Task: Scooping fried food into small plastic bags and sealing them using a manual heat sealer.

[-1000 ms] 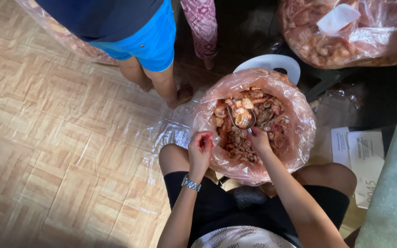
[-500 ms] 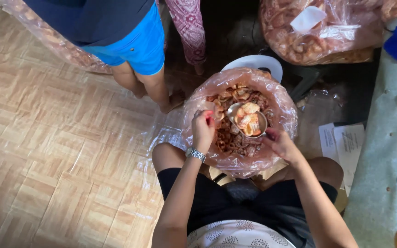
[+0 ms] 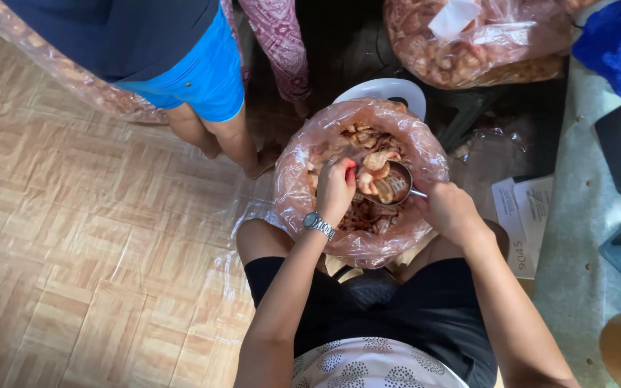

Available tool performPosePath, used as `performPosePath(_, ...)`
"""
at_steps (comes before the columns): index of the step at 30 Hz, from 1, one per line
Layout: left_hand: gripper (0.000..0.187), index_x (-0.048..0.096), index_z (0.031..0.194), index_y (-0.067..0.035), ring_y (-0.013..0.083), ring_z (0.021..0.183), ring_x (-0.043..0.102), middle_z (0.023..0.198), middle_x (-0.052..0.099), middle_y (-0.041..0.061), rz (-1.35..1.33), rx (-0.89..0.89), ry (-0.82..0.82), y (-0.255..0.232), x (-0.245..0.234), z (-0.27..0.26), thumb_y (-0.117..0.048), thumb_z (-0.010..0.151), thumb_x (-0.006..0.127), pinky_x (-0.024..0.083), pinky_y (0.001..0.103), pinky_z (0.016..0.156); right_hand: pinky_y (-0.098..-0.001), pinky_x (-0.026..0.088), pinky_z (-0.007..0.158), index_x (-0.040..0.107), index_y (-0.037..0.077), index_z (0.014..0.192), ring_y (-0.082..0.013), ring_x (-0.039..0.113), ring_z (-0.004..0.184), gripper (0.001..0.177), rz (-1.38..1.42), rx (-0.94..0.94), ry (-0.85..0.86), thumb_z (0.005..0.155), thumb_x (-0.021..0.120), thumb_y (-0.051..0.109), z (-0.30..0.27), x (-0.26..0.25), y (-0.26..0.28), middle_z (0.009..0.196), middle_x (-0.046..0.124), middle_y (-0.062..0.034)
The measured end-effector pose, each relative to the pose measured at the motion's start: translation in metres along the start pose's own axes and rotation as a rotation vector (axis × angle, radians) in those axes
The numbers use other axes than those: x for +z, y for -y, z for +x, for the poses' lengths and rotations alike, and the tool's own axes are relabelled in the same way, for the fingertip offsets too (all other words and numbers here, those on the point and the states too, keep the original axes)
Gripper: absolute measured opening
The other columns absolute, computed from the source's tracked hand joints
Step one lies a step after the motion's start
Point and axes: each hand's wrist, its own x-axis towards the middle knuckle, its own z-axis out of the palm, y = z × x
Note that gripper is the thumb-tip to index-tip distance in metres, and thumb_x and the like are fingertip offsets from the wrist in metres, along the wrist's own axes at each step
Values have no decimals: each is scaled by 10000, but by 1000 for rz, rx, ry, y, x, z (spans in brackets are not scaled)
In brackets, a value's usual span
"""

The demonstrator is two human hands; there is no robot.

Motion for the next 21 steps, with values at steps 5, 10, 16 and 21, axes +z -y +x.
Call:
performPosePath(5,53,642,895,-157,296,831,687,788,654,65,66,6,94,4,20,0,-151,849,617,572,393,719,-410,590,646,689,206,1022,-286,728,737,218,-332,-36,-113,879,544,283,4,10,8,743,707,-70)
performPosePath(10,43,626,874,-161,287,812,696,737,674,61,142,20,170,3,35,3,-185,849,602,561,392,711,-353,560,530,699,223,734,-237,710,631,218,-511,-133,-254,828,514,155,20,8,15,622,670,5)
performPosePath(16,65,573,883,-112,368,826,672,788,633,105,34,-130,248,-7,36,5,-117,821,593,568,470,705,-483,495,401,752,145,762,-277,692,674,213,-606,-145,-48,800,549,98,46,8,30,698,684,-52)
performPosePath(21,42,594,821,-72,395,770,671,685,648,163,-63,-86,198,-10,22,1,-110,830,611,554,478,637,-397,554,549,742,165,773,-271,720,743,236,-636,-236,-6,816,520,98,51,-3,28,725,707,-31)
